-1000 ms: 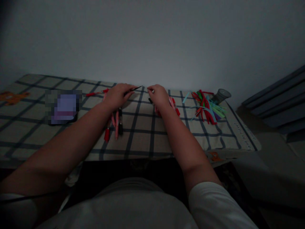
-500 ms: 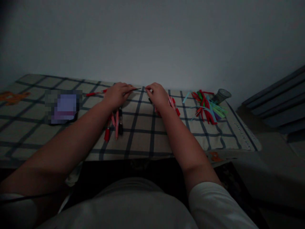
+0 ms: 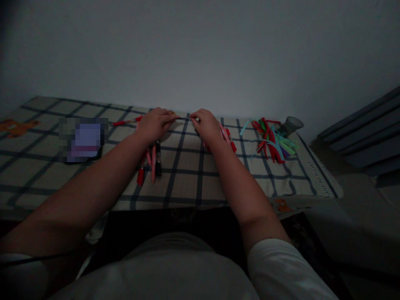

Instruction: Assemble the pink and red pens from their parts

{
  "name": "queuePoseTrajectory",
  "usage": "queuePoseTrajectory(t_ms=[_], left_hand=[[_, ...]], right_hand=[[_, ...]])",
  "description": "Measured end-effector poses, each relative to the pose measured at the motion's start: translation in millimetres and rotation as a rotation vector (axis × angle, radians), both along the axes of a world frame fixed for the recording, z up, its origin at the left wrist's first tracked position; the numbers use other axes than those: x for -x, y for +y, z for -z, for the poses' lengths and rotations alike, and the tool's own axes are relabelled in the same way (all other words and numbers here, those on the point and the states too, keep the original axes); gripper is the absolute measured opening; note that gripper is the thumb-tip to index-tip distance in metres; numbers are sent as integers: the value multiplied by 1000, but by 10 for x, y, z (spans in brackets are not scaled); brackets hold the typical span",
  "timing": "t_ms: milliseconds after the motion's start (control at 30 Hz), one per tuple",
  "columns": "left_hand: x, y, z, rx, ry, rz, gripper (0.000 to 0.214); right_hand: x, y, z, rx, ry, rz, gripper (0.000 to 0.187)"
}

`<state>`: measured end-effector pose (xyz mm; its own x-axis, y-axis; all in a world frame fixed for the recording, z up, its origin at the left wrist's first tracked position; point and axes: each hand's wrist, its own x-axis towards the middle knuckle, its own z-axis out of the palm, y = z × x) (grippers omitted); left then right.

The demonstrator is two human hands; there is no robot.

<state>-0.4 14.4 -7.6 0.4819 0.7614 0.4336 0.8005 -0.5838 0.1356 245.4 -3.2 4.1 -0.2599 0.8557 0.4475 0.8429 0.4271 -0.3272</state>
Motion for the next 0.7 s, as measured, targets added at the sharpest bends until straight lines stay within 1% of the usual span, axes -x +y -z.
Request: queuePoseTrajectory(t_ms=[233,467,700], left_hand=[[3,24,23,-23,14,-5,47],[15,50,49,-61,17,7,46],[14,36,34,-62,42,-2,45]], right_hand=[[-27,27,21,3,-17,-8,31],[-55,135,134,-82,84,-42,22],[-70,142,157,-84,92,-90,22]])
